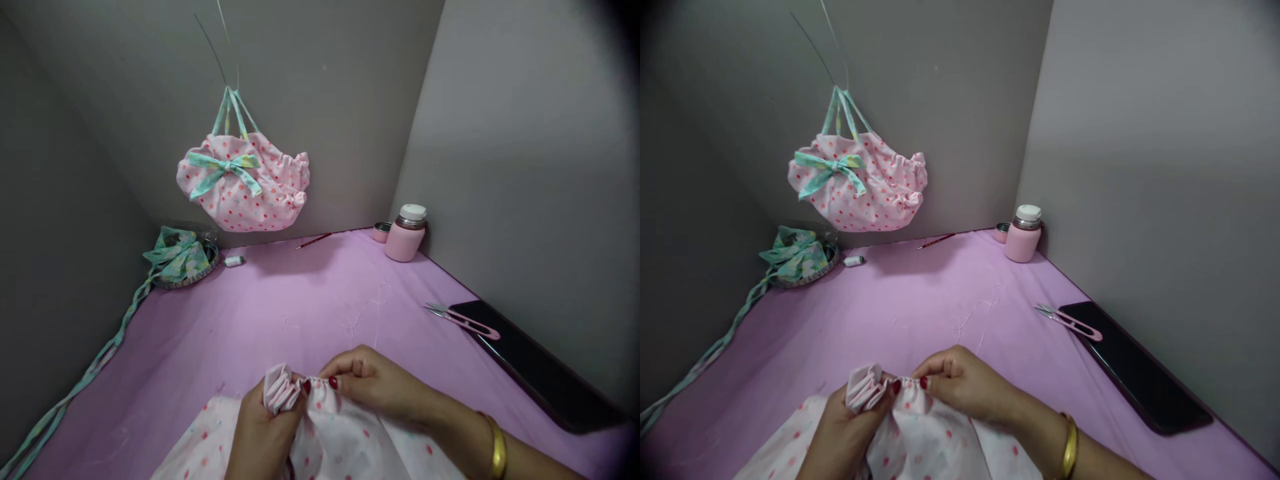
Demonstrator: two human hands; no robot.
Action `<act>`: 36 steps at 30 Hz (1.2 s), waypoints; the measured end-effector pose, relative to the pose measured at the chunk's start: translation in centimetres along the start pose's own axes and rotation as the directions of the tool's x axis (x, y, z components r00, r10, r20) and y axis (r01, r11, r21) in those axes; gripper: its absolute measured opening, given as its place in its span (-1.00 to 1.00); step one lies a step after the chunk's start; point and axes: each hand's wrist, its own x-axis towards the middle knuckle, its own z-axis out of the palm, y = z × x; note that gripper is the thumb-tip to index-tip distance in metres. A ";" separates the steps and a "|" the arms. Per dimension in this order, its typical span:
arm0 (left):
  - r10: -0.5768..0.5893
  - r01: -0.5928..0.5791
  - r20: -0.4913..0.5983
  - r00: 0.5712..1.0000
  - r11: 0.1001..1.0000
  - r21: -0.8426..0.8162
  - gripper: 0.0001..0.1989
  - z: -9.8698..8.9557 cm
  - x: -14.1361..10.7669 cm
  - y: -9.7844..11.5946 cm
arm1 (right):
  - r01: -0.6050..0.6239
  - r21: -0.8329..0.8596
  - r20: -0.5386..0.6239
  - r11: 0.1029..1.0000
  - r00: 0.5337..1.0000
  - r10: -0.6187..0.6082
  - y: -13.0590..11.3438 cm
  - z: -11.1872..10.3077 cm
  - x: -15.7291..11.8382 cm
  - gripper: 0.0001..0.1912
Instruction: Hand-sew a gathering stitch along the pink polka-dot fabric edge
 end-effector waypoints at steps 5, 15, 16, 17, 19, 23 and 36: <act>0.118 -0.121 0.026 0.993 0.981 0.155 -0.83 0.0 -0.4 -0.3 | 0.006 -0.156 -0.011 0.988 1.000 -0.008 -0.5 0.5 -0.3 -0.74; -0.025 0.026 0.021 0.999 0.999 -0.031 -0.79 0.3 -0.2 0.1 | 0.044 -0.093 0.009 0.995 0.999 -0.043 0.4 0.4 -0.1 -0.75; -0.062 0.063 0.007 0.998 0.994 -0.085 -0.78 0.4 -0.1 0.1 | 0.040 -0.079 0.009 0.996 0.999 -0.039 0.3 0.4 0.0 -0.75; -0.094 0.093 -0.003 0.996 0.986 -0.137 -0.78 0.5 0.0 0.1 | 0.037 -0.065 0.010 0.997 0.999 -0.036 0.2 0.5 0.0 -0.75; -0.138 0.134 -0.006 0.990 0.969 -0.207 -0.76 0.6 0.1 -0.1 | 0.028 -0.037 0.004 0.999 1.000 -0.028 -0.1 0.6 -0.1 -0.75; -0.162 0.166 0.040 0.986 0.952 -0.256 -0.73 0.4 0.4 -0.8 | -0.025 0.009 -0.022 1.000 0.999 0.025 -0.3 0.7 0.0 -0.74; -0.286 0.318 0.141 0.948 0.867 -0.384 -0.75 0.4 0.3 -0.3 | -0.090 0.097 0.057 0.991 0.995 0.084 0.5 -0.2 0.1 -0.72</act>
